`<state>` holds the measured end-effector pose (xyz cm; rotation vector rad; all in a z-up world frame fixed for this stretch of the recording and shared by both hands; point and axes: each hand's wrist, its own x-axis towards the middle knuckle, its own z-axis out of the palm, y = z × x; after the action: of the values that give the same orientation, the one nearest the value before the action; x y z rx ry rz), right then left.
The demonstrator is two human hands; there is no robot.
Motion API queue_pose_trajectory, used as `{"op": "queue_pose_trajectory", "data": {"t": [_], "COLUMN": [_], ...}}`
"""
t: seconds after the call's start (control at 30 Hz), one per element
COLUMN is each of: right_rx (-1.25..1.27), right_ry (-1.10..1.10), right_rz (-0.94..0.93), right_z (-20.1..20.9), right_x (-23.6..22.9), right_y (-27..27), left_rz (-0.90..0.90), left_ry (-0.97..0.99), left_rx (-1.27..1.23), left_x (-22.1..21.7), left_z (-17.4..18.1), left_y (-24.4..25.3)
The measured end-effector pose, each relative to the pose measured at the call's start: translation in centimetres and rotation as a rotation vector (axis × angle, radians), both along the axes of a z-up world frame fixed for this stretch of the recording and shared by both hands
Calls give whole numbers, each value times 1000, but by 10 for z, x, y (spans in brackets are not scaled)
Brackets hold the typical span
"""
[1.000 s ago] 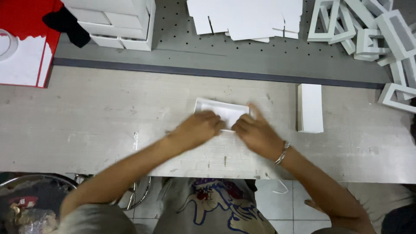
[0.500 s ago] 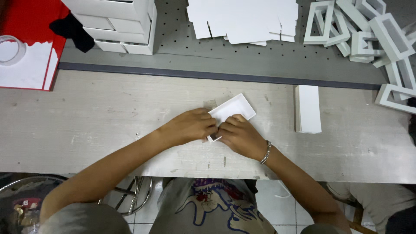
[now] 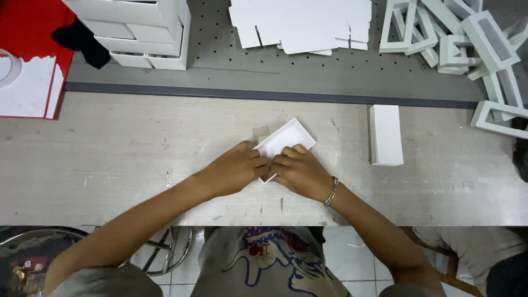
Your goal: The person assembles white cardboard boxes by folding flat pieces along pre-scored lines and inserting rectangular inserts into the formed boxes. The person repeatedly picks up flat cardboard pieces, folds them into box shapes, and places the finished boxes on a stack.
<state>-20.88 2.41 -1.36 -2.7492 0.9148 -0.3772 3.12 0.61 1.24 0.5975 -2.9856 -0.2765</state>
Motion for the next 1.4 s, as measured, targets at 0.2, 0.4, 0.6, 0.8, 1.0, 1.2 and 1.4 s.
{"op": "queue_pose_trajectory", "data": {"t": [0.2, 0.4, 0.6, 0.8, 1.0, 1.2, 1.4], "right_rx": [16, 75, 182, 242, 256, 257, 339], "right_ry": [19, 26, 63, 96, 95, 86, -544], "right_rz": [1, 11, -19, -24, -59, -85, -16], "right_z": [5, 14, 24, 25, 20, 18, 39], "right_x": [1, 3, 5, 4, 5, 7, 5], "right_y": [0, -2, -4, -5, -2, -1, 15], "left_rz": [67, 49, 110, 174, 210, 256, 294], "left_ry": [-59, 30, -89, -92, 35, 85, 461], "left_rx": [203, 299, 237, 178, 50, 94, 31], "left_x": [0, 7, 1, -8, -9, -14, 7], "left_z": [10, 13, 13, 39, 3, -3, -5], "left_y": [13, 17, 25, 34, 38, 39, 31]}}
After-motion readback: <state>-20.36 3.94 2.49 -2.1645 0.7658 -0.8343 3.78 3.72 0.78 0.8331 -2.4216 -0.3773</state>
